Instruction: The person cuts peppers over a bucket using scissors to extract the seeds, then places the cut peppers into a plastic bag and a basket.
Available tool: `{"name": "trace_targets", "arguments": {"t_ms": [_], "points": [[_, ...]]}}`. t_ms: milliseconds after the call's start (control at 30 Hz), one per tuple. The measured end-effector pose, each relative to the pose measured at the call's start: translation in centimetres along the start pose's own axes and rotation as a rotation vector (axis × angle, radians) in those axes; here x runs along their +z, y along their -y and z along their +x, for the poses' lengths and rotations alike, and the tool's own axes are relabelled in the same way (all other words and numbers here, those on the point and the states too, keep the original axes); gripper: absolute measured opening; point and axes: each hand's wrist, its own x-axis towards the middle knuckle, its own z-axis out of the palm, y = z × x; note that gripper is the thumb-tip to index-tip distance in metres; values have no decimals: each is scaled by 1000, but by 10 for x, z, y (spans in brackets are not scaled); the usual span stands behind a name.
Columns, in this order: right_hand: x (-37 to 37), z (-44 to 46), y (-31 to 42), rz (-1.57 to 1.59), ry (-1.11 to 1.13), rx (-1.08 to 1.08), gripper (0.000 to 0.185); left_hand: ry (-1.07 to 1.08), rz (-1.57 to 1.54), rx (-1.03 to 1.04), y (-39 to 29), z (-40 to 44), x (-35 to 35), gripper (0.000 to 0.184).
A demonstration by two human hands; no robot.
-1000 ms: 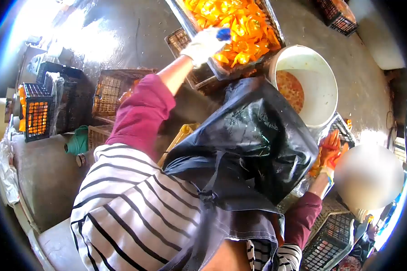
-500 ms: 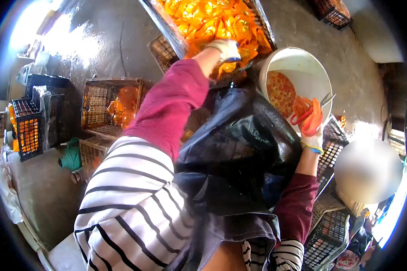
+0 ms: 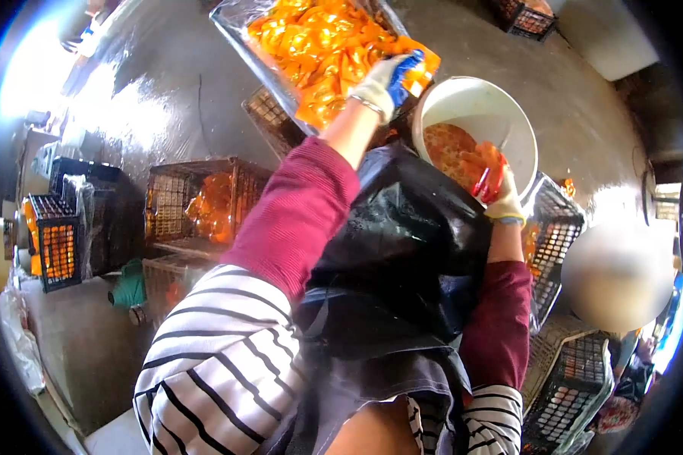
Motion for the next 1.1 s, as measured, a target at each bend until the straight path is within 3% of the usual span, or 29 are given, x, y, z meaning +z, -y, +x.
{"name": "trace_targets", "arguments": {"t_ms": [67,133,200,233,267,367,500,600,733,867,967,1100], "points": [[0,7,-3,-77,-87,52,33,55,-462,-232,32,35,36,33],[6,-4,8,-42,-97,91,26,-92,-227,-97,26,7,92,31],[3,-13,11,-9,-68,105,24,-145,-221,-177,38,2,108,32],[4,-16,9,-20,-82,26,22,-23,-308,-112,60,12,102,34],[3,-17,15,-82,-90,48,28,-124,-297,-104,71,15,103,37],[-3,-18,17,-192,-29,51,39,-275,225,-221,22,-12,111,48],[-5,-5,12,-193,-6,62,33,-248,176,-137,25,-8,109,51],[0,-4,11,-330,-5,61,29,-244,-187,-185,43,12,99,37],[-13,8,0,-412,35,32,26,5,-392,-110,73,29,83,53],[-11,8,1,-347,101,-7,25,-128,-345,-196,66,26,84,57],[-2,2,2,-459,100,-39,27,-131,-257,-219,57,19,86,58],[15,-8,12,-355,60,-7,31,-41,-323,-220,34,-4,102,55]]}}
